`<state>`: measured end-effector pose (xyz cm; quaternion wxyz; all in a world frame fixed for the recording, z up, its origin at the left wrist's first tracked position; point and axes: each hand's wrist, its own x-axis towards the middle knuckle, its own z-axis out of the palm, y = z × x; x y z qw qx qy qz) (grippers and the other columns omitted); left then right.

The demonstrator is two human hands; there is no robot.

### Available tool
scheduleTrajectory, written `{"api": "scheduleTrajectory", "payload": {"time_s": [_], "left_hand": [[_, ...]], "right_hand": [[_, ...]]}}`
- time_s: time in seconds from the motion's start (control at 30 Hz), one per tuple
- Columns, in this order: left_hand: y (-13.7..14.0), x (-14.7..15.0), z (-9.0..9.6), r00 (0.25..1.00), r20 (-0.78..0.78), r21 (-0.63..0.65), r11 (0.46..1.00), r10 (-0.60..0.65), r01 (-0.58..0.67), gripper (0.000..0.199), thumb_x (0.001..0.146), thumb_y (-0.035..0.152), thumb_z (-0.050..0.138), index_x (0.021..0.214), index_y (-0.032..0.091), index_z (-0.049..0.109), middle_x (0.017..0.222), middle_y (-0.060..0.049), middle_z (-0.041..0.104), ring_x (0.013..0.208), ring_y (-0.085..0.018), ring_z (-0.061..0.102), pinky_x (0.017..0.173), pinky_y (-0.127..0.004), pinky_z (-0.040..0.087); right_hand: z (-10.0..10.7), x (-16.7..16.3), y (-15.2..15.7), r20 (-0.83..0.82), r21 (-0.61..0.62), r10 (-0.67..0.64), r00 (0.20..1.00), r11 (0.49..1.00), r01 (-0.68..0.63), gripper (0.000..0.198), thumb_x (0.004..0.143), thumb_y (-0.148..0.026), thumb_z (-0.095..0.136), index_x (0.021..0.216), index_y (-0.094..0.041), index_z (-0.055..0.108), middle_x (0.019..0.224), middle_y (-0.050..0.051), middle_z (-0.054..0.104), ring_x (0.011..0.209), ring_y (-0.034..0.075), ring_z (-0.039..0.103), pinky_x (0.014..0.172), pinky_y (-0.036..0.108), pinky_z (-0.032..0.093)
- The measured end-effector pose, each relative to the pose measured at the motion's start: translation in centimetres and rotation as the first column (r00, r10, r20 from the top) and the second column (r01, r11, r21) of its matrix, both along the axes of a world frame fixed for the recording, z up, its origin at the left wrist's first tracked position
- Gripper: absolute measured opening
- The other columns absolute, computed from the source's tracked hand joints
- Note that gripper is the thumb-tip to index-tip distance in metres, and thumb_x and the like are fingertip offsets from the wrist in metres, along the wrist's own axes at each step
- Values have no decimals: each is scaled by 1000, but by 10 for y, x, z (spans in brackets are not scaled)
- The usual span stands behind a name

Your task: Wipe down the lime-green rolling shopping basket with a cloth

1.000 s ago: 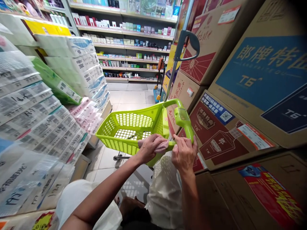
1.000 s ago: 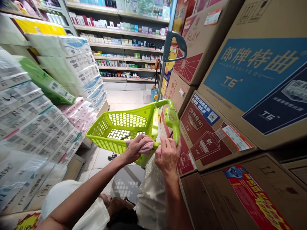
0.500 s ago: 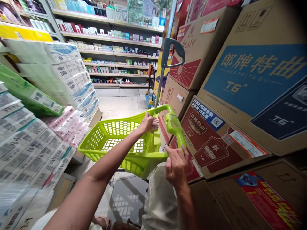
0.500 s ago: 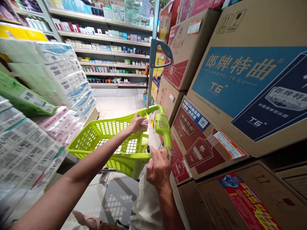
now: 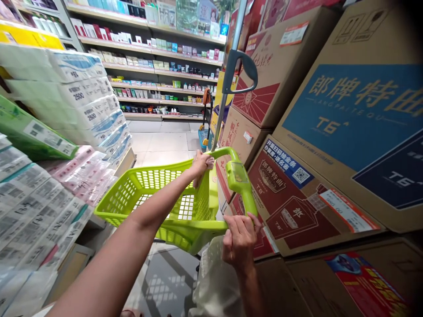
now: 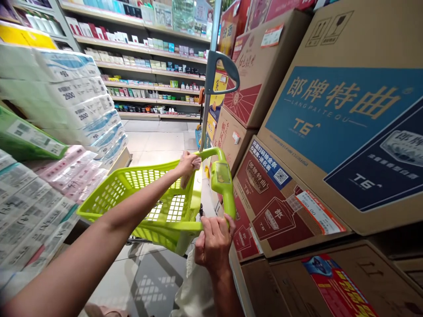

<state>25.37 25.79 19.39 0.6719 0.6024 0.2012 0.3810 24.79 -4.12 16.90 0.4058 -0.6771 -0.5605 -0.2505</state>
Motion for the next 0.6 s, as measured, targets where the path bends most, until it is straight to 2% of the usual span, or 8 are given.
{"api": "scheduleTrajectory", "payload": {"time_s": [0.07, 0.13, 0.3, 0.37, 0.43, 0.5, 0.53, 0.6], "left_hand": [[2, 3, 4, 1000, 6, 8, 1000, -9, 9, 30, 80, 21, 77, 95, 22, 51, 69, 5, 45, 67, -13, 55, 72, -35, 56], [-4, -9, 1, 1000, -21, 41, 999, -18, 19, 26, 80, 24, 77, 93, 21, 54, 69, 4, 48, 67, -13, 57, 74, -35, 57], [-44, -70, -12, 976, -172, 92, 984, -134, 151, 8, 75, 16, 74, 81, 17, 69, 83, -9, 66, 82, -22, 68, 83, -41, 59], [-68, -93, -9, 924, -280, 166, 935, -259, 312, 13, 72, 12, 72, 83, 18, 74, 94, -11, 71, 91, -24, 70, 89, -40, 59], [-91, -114, -1, 848, -407, 303, 825, -340, 476, 22, 74, 11, 68, 91, 21, 79, 105, -9, 72, 100, -24, 70, 94, -36, 58], [-109, -136, 7, 816, -489, 440, 720, -309, 536, 29, 79, 12, 62, 99, 23, 80, 110, -7, 71, 103, -23, 69, 95, -32, 58], [-115, -148, 10, 820, -507, 480, 703, -265, 524, 31, 82, 12, 59, 101, 23, 80, 109, -7, 70, 101, -22, 69, 94, -30, 57], [-121, -170, 15, 809, -558, 498, 707, -183, 503, 34, 85, 13, 54, 105, 22, 80, 107, -6, 67, 96, -21, 68, 91, -29, 57]], "right_hand": [[-1, 1, 1, 3, 9, -9, 1000, 1000, 9, 33, 81, -17, 42, 100, -22, 68, 84, 5, 68, 86, 22, 59, 108, 47, 37], [-2, 2, 1, -6, 22, -13, 1000, 1000, 14, 31, 82, -17, 42, 98, -22, 68, 83, 5, 68, 86, 22, 59, 107, 47, 37], [-5, 5, -1, 3, 28, -44, 999, 999, 44, 29, 83, -20, 43, 97, -23, 68, 83, 5, 69, 88, 23, 60, 109, 48, 35], [-7, 7, -1, 25, 20, -38, 999, 999, 37, 29, 83, -21, 44, 98, -23, 69, 85, 5, 70, 88, 23, 60, 109, 48, 34], [-8, 10, -2, 28, 26, -19, 999, 999, 19, 31, 84, -22, 42, 100, -22, 69, 88, 6, 72, 91, 23, 60, 110, 47, 34], [-9, 14, -4, 29, 24, -18, 999, 1000, 18, 34, 85, -22, 40, 104, -21, 69, 95, 8, 73, 95, 24, 61, 109, 47, 34], [-9, 15, -5, 35, 11, -24, 999, 1000, 24, 36, 86, -23, 40, 107, -20, 69, 101, 9, 74, 97, 24, 62, 109, 46, 35], [-9, 17, -8, 47, -14, -31, 998, 999, 32, 40, 86, -24, 39, 114, -18, 67, 113, 12, 74, 104, 26, 62, 109, 46, 36]]}}
